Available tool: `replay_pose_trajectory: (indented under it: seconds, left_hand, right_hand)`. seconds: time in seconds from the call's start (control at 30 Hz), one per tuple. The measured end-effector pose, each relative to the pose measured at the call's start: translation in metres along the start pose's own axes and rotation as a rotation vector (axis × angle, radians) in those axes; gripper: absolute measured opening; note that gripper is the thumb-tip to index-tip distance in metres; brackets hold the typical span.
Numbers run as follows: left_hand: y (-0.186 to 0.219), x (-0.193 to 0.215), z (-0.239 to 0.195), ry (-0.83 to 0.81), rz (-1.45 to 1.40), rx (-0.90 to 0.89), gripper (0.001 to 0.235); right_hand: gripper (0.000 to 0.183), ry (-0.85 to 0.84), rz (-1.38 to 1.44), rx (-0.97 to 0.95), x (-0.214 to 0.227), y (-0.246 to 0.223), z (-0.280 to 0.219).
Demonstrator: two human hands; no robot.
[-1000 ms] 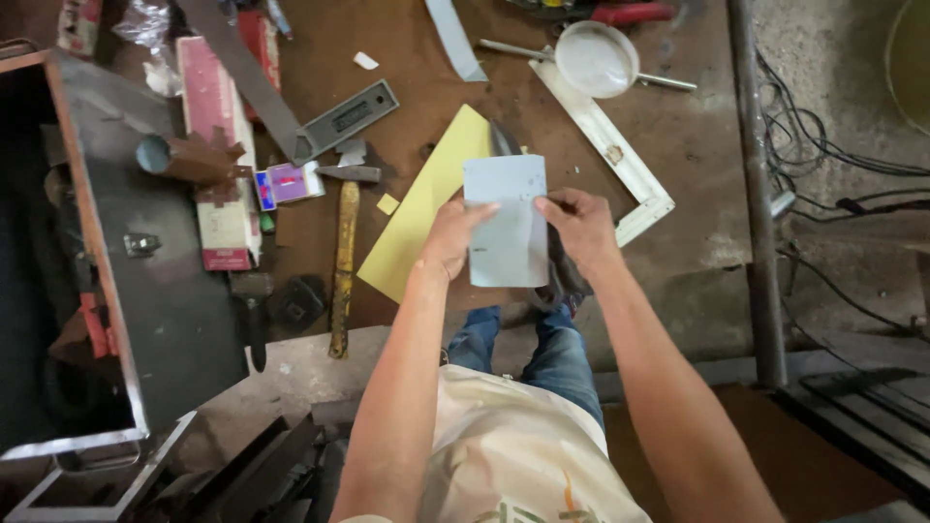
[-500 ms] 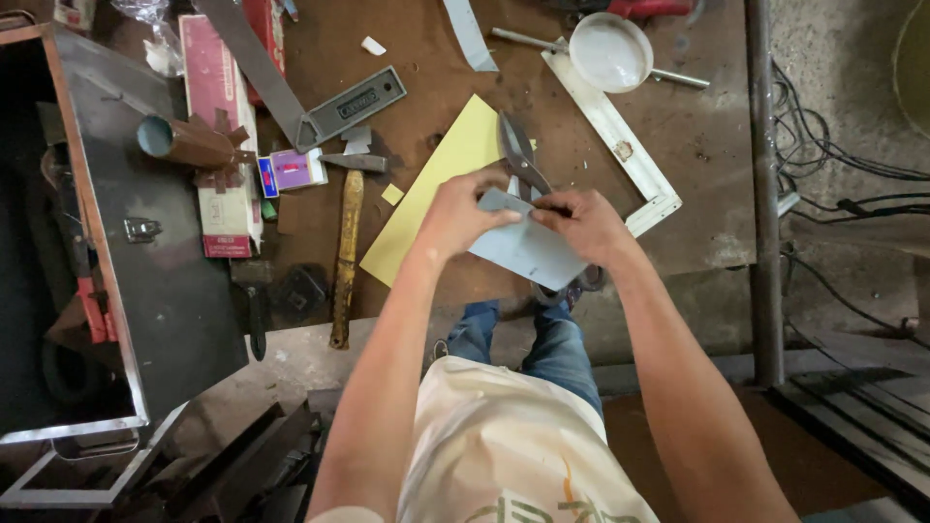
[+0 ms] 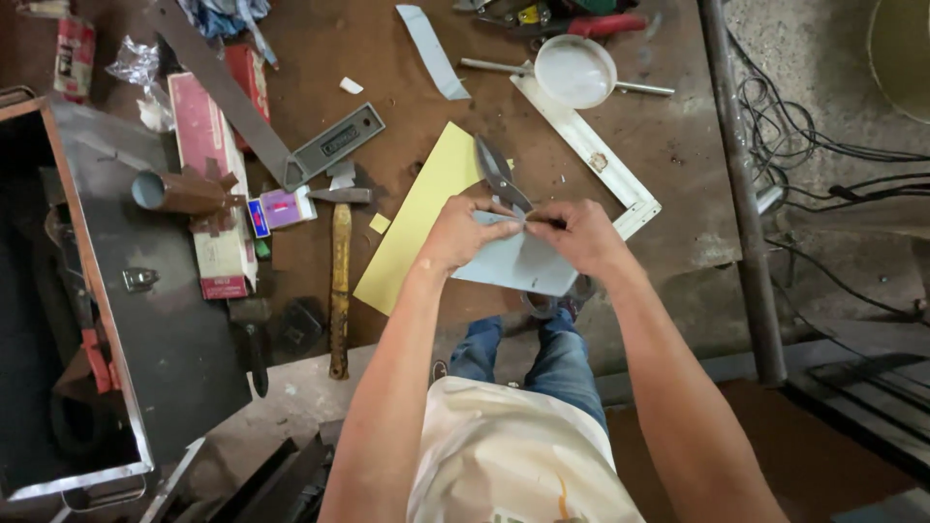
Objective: Measuring, marking, and cutting metal and material pieces using various hand tools on a workbench.
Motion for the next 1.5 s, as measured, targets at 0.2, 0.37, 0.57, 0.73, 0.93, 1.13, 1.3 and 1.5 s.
replay_pose_trajectory:
  seconds: [0.2,0.37,0.57,0.73,0.93,1.13,1.3,1.5]
  left_hand:
    - [0.003,-0.004,-0.002,0.020,-0.055,0.006,0.027]
    - [-0.009,-0.012,-0.001,0.007,-0.150,-0.093,0.020]
    - [-0.035,-0.032,0.002,0.037,-0.410,-0.206,0.016]
    - [-0.039,-0.026,0.000,0.110,-0.038,-0.115,0.031]
    - [-0.008,0.010,-0.037,0.560,-0.154,0.030,0.083]
    - [-0.097,-0.031,-0.028,0.480,-0.628,0.076,0.046]
    - [-0.076,-0.028,-0.027,0.528,-0.449,0.093,0.042]
    - [-0.047,-0.022,-0.032,0.593,0.021,0.015,0.080]
  right_hand:
    - [0.029,0.001,-0.035,-0.012,0.008,-0.007,-0.005]
    - [0.032,0.023,-0.019,-0.139,0.010,-0.010,-0.006]
    - [0.030,-0.014,0.017,-0.135,0.008,0.008,-0.002]
    - [0.029,-0.039,0.035,-0.074,-0.002,0.012,-0.001]
    - [0.029,0.243,0.216,-0.201,-0.011,0.032,0.003]
    - [0.020,0.269,0.762,-0.487,-0.043,0.038,0.008]
    - [0.018,0.209,0.948,-0.268,-0.066,0.037,0.005]
    - [0.018,0.139,0.609,-0.174,-0.072,0.042,0.002]
Point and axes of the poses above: each hand's wrist, its own z-axis towards the middle knuckle, its own x-axis out of the back of the hand, y = z × x, the point moved 2 cm from there along z, towards the middle knuckle, and after that the axes turned 3 degrees about -x, right-handed, at the moved point
